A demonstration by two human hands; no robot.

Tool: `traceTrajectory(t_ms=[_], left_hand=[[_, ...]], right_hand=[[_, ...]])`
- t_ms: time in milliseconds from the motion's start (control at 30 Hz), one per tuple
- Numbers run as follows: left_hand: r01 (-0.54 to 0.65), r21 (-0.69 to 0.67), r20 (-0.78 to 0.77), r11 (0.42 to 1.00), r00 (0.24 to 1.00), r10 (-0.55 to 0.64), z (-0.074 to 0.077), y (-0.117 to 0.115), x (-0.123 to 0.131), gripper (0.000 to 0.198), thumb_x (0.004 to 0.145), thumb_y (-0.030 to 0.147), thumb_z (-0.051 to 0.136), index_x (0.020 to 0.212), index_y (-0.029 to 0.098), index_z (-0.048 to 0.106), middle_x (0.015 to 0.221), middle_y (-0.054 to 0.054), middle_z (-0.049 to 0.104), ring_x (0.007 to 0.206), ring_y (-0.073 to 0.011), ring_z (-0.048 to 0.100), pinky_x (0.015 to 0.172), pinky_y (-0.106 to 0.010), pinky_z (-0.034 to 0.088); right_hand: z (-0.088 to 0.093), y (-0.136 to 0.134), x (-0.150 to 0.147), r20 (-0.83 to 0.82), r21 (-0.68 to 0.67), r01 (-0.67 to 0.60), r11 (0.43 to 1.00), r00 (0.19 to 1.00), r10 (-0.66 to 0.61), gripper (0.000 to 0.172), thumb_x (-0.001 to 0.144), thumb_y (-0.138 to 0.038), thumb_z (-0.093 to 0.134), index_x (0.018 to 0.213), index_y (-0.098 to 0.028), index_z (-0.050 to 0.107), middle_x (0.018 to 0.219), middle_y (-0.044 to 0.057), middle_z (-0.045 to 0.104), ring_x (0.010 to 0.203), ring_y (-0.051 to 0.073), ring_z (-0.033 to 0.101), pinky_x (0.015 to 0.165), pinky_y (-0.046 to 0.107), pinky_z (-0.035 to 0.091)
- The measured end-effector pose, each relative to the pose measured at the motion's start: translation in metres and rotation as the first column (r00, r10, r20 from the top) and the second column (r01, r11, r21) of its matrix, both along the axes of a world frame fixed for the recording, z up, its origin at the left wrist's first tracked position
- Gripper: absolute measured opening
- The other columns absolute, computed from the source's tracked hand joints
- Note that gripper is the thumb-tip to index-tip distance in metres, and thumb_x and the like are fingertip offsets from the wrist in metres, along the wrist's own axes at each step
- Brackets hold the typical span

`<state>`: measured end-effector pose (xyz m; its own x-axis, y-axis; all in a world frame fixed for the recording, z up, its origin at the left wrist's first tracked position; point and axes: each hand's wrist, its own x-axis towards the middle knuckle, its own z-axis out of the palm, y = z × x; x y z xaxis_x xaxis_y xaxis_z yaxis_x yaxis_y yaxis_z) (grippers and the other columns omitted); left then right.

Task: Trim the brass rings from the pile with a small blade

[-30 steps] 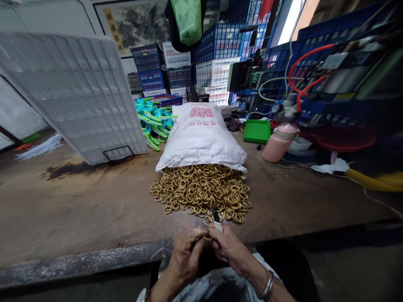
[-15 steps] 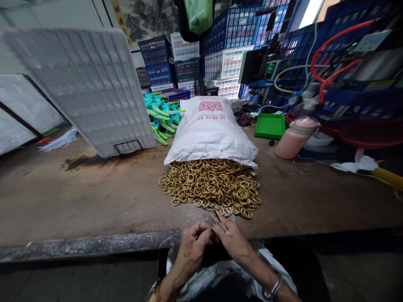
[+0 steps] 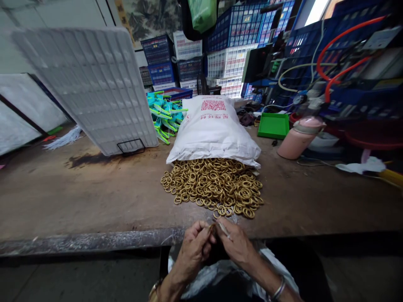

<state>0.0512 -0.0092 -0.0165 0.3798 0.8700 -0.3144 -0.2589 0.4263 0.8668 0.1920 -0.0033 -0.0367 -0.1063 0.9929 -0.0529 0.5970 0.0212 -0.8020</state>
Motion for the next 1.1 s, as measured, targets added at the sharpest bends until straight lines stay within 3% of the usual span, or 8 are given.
traceTrajectory(t_ms=[133, 333, 467, 600, 767, 967, 1033, 1100], left_hand=[[-0.029, 0.003, -0.061, 1.0, 0.998, 0.029, 0.001, 0.0, 0.002, 0.03, 0.075, 0.046, 0.05, 0.069, 0.017, 0.045, 0.047, 0.009, 0.032, 0.037, -0.003, 0.02, 0.037, -0.018, 0.012], [-0.074, 0.06, -0.132, 0.995, 0.988, 0.081, 0.0, -0.002, 0.002, 0.035, 0.071, 0.049, 0.054, 0.066, 0.016, 0.044, 0.053, 0.006, 0.04, 0.042, -0.0035, 0.027, 0.04, -0.017, 0.02], [-0.047, 0.062, -0.135, 0.997, 0.989, 0.056, 0.007, -0.008, -0.002, 0.033, 0.073, 0.047, 0.053, 0.064, 0.016, 0.045, 0.05, 0.006, 0.04, 0.039, -0.0028, 0.025, 0.038, -0.018, 0.017], [0.008, 0.002, -0.001, 1.0, 1.0, -0.008, 0.012, -0.017, -0.007, 0.03, 0.073, 0.044, 0.055, 0.069, 0.016, 0.045, 0.052, 0.005, 0.047, 0.033, -0.0011, 0.024, 0.033, -0.017, 0.014], [0.003, -0.099, 0.165, 0.995, 0.986, 0.013, 0.003, -0.014, -0.007, 0.029, 0.077, 0.041, 0.049, 0.073, 0.012, 0.052, 0.049, 0.002, 0.049, 0.033, -0.0028, 0.032, 0.033, -0.016, 0.022], [-0.062, -0.227, 0.276, 0.972, 0.953, 0.125, 0.001, -0.004, -0.007, 0.021, 0.07, 0.033, 0.059, 0.079, 0.015, 0.053, 0.07, -0.004, 0.059, 0.046, -0.0078, 0.048, 0.034, -0.015, 0.028], [-0.05, -0.291, 0.31, 0.955, 0.94, 0.143, -0.002, -0.002, -0.009, 0.023, 0.069, 0.03, 0.061, 0.085, 0.015, 0.054, 0.069, -0.003, 0.059, 0.049, -0.0087, 0.05, 0.035, -0.015, 0.03], [-0.053, -0.366, 0.332, 0.929, 0.925, 0.183, -0.006, 0.001, -0.01, 0.021, 0.068, 0.03, 0.061, 0.078, 0.014, 0.055, 0.067, -0.002, 0.058, 0.051, -0.0086, 0.051, 0.038, -0.015, 0.032]], right_hand=[[0.001, -0.006, -0.003, 0.193, -0.003, -0.121, 0.993, 0.974, 0.119, 0.02, 0.064, -0.009, 0.035, 0.072, -0.02, 0.05, 0.06, -0.001, 0.055, 0.056, 0.012, 0.049, 0.054, 0.021, 0.03], [0.009, -0.006, -0.01, 0.408, -0.048, -0.113, 0.992, 0.905, 0.123, 0.024, 0.066, -0.008, 0.035, 0.081, -0.019, 0.051, 0.066, 0.003, 0.061, 0.061, 0.015, 0.055, 0.053, 0.022, 0.028], [0.008, -0.002, -0.006, 0.5, -0.054, -0.071, 0.996, 0.862, 0.089, 0.028, 0.065, -0.004, 0.038, 0.086, -0.017, 0.05, 0.07, 0.004, 0.064, 0.063, 0.015, 0.057, 0.053, 0.023, 0.027], [0.006, 0.005, 0.01, 0.55, 0.041, 0.042, 0.998, 0.833, -0.058, 0.022, 0.07, -0.006, 0.038, 0.085, -0.017, 0.05, 0.07, 0.005, 0.064, 0.062, 0.015, 0.057, 0.053, 0.024, 0.025], [0.002, 0.015, 0.018, 0.536, 0.191, 0.152, 0.97, 0.812, -0.233, 0.015, 0.075, -0.013, 0.041, 0.086, -0.019, 0.049, 0.067, 0.003, 0.063, 0.059, 0.014, 0.057, 0.052, 0.023, 0.025], [-0.001, 0.025, 0.012, 0.625, 0.17, 0.174, 0.97, 0.742, -0.243, 0.012, 0.077, -0.019, 0.046, 0.089, -0.019, 0.05, 0.066, 0.004, 0.065, 0.06, 0.016, 0.059, 0.051, 0.024, 0.022], [0.002, 0.026, 0.011, 0.629, 0.165, 0.178, 0.97, 0.738, -0.243, 0.012, 0.077, -0.018, 0.045, 0.088, -0.021, 0.051, 0.066, 0.003, 0.065, 0.06, 0.017, 0.06, 0.05, 0.025, 0.021], [0.004, 0.028, 0.011, 0.617, 0.167, 0.178, 0.97, 0.748, -0.244, 0.012, 0.078, -0.019, 0.045, 0.087, -0.022, 0.052, 0.066, 0.002, 0.066, 0.06, 0.016, 0.06, 0.05, 0.025, 0.021]])
